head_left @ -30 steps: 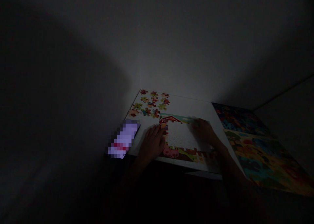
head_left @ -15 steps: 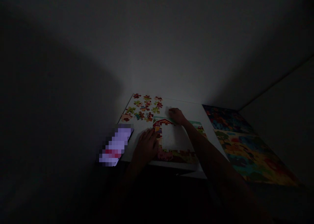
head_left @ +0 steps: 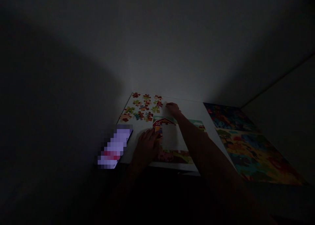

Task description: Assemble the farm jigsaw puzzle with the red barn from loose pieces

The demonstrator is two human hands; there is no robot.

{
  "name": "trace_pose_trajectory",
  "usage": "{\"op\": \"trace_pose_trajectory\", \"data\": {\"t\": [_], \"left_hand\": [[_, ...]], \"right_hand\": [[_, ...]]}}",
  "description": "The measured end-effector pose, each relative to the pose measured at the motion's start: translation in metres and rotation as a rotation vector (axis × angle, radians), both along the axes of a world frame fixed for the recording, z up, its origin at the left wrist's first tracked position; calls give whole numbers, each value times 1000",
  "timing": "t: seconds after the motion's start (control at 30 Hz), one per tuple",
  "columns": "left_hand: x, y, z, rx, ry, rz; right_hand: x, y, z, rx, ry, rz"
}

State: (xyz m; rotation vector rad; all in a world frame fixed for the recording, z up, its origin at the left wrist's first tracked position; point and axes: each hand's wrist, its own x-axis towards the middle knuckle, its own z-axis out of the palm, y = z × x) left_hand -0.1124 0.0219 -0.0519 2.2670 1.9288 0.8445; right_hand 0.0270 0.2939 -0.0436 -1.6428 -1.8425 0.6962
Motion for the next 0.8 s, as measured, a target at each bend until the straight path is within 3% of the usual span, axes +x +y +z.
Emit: {"op": "trace_pose_trajectory", "data": {"t": [0.13,0.27,0.5,0.8], "left_hand": [[-1,0,1,7,-6,-10],[0,0,2,22,-3,-4],[0,-2,5,15,10,-7],[-3,-1,8,-40,11,-25]], "right_hand": [[-25,-1,7,-50,-79,-93],[-37,-6,14,-19,-200,-52],[-37,-11,21,-38,-259,-25],[-33,-6,18,-24,-147,-3]]}}
